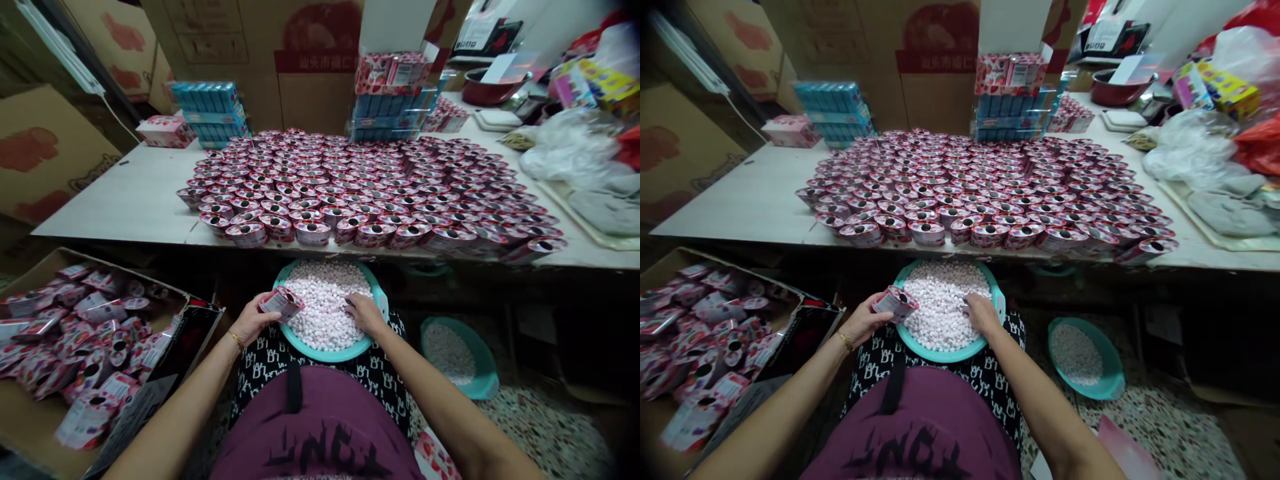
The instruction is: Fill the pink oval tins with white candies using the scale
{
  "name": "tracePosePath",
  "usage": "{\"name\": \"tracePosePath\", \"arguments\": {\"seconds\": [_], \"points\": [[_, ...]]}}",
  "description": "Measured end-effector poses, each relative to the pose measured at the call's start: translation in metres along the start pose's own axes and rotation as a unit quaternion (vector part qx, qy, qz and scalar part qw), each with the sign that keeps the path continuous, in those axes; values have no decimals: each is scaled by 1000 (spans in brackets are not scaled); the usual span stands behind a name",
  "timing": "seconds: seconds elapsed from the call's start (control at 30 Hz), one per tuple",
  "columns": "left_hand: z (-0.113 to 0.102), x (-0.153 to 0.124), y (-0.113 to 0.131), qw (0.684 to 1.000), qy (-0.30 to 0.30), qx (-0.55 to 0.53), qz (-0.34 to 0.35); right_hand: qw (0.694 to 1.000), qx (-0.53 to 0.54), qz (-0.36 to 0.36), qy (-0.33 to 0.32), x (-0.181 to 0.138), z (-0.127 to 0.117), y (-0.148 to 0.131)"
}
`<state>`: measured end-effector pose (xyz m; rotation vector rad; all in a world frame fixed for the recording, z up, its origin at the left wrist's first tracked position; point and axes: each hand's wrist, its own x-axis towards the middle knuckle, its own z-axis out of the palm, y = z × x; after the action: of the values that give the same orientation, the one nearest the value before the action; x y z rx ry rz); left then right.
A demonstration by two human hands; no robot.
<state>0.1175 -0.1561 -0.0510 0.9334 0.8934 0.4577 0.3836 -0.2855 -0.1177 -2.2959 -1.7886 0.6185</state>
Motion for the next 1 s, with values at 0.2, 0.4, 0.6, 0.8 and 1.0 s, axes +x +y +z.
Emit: {"name": "tracePosePath", "arguments": {"seconds": [0.2, 0.4, 0.6, 0.8, 1.0], "points": [[0, 19, -4, 996, 18, 55, 63, 999, 54, -1, 2, 8, 9, -10], [-3, 26, -5, 984, 46, 129, 116, 992, 117, -44, 19, 2, -15, -2], [5, 35, -14, 970, 79, 182, 144, 984, 143, -95, 40, -13, -73, -13], [23, 46, -25, 951, 70, 240, 183, 994, -9, -106, -1, -17, -120, -51], [30, 48, -28, 940, 70, 256, 215, 986, -142, -58, -66, -15, -141, -83]]}}
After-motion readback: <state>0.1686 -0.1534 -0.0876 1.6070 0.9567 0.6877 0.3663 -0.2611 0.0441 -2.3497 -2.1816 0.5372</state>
